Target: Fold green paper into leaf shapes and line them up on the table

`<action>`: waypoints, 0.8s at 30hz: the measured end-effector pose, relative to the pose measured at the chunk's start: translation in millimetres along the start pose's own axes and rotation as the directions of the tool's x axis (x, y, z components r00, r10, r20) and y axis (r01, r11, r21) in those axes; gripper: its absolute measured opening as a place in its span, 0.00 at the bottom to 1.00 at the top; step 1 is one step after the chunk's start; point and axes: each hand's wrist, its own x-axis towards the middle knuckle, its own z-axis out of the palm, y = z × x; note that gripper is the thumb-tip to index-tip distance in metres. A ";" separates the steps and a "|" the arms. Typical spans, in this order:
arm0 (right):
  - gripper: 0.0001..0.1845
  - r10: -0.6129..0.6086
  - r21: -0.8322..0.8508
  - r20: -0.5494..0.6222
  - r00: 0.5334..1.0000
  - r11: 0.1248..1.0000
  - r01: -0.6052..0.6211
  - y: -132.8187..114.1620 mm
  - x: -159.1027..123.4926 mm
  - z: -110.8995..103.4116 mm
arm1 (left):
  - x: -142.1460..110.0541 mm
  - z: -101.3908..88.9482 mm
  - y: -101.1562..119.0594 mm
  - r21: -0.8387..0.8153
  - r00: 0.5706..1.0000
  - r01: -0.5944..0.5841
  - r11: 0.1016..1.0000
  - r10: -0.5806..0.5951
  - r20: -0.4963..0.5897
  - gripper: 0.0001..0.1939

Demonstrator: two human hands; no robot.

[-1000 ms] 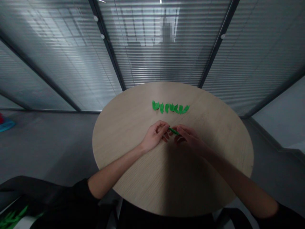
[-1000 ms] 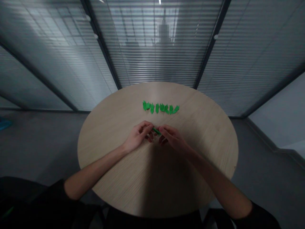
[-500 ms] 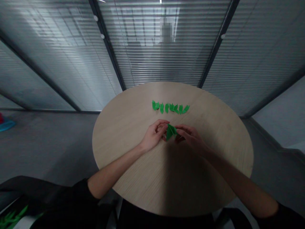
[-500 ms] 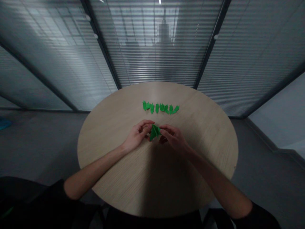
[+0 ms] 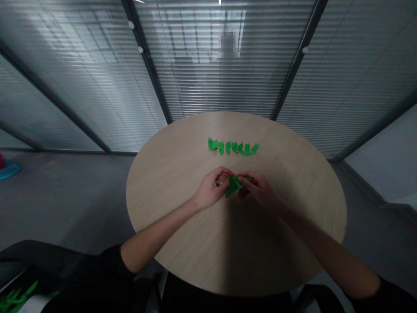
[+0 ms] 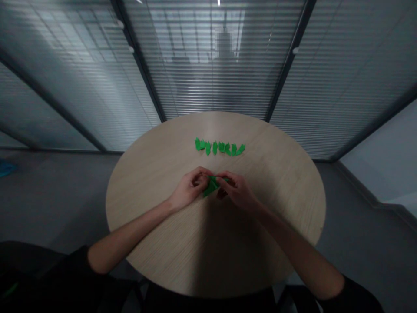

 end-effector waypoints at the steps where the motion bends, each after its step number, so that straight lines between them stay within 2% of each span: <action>1: 0.21 0.005 0.003 0.013 1.000 1.000 -0.005 -0.5 -0.2 -0.1 | 0.0 -0.1 0.2 -0.002 1.000 0.004 1.000 -0.004 -0.004 0.09; 4: 0.20 0.023 0.003 0.016 1.000 1.000 -0.023 -2.5 -0.8 -0.2 | -0.3 -0.7 0.1 0.012 0.999 -0.029 1.000 0.029 -0.014 0.12; 9: 0.17 0.037 0.006 -0.095 0.995 0.999 -0.037 -6.5 -0.5 -1.8 | -1.4 -1.0 2.1 0.095 0.994 -0.111 0.989 0.109 0.024 0.06; 14: 0.18 0.031 0.049 -0.155 0.988 0.999 -0.024 -7.2 -0.2 -2.4 | -3.2 0.6 7.3 0.158 0.989 -0.143 0.977 0.137 0.047 0.13; 19: 0.24 -0.024 0.015 -0.138 0.990 1.000 0.026 -7.9 -1.4 0.0 | -3.3 1.7 5.0 0.181 0.996 -0.090 0.979 0.093 -0.008 0.14; 24: 0.23 -0.063 0.007 -0.078 0.995 0.998 0.064 -8.3 -3.5 1.4 | -2.8 0.2 4.5 0.250 0.989 -0.132 0.959 0.145 -0.033 0.11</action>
